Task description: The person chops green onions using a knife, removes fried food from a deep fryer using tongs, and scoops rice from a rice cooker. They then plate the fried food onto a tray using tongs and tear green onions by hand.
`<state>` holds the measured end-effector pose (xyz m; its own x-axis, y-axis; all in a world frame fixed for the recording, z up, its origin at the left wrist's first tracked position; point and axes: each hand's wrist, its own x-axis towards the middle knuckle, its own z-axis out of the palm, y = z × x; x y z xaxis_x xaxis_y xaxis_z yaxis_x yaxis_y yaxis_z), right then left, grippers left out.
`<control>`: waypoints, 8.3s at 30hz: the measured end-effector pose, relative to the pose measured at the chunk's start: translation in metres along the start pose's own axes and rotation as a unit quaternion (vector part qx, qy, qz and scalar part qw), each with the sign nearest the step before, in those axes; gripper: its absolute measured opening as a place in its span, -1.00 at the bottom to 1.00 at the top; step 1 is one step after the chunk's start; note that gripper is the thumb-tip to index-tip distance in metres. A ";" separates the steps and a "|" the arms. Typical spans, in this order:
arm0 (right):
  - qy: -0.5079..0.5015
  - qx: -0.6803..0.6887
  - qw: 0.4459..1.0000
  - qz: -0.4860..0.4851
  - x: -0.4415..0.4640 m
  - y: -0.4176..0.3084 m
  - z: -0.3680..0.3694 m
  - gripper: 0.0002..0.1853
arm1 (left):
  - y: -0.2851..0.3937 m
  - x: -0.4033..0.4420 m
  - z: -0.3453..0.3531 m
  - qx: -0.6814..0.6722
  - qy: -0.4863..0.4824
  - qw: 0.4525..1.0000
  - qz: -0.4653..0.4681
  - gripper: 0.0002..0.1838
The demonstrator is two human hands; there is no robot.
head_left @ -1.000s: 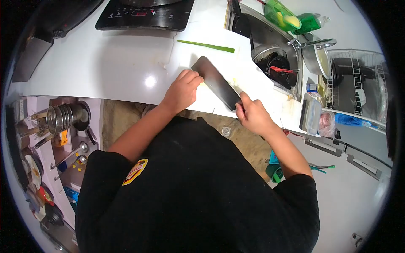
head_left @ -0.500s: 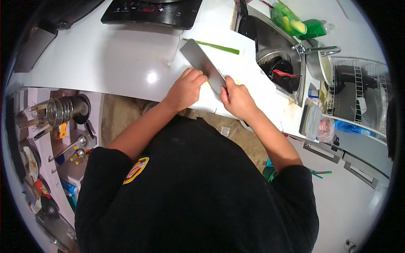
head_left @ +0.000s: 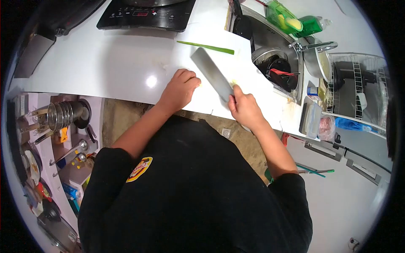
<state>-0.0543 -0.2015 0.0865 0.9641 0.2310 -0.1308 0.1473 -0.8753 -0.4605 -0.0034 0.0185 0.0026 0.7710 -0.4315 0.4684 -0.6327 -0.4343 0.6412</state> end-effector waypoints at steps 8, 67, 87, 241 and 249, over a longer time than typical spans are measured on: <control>-0.011 0.001 1.000 -0.013 -0.007 -0.012 -0.006 -0.84 | -0.001 0.007 0.011 0.007 -0.011 0.999 0.048 -0.79; 0.005 0.002 0.999 0.035 -0.003 -0.033 0.005 -0.81 | -0.018 0.016 -0.004 -0.047 -0.100 0.987 0.115 -0.79; -0.014 -0.026 0.999 0.018 -0.010 -0.009 0.004 -0.82 | -0.001 0.014 0.011 -0.044 -0.099 0.988 0.114 -0.74; -0.045 -0.034 0.998 0.015 -0.043 -0.008 -0.016 -0.77 | -0.007 0.004 -0.003 -0.066 -0.019 0.996 0.063 -0.80; -0.054 -0.039 0.997 0.027 -0.039 -0.019 -0.016 -0.77 | -0.006 0.004 -0.001 -0.055 -0.010 0.996 0.071 -0.80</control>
<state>-0.0911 -0.2009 0.1146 0.9422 0.2242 -0.2491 0.1174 -0.9170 -0.3811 0.0036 0.0198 0.0009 0.6714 -0.4994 0.5476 -0.7228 -0.2782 0.6326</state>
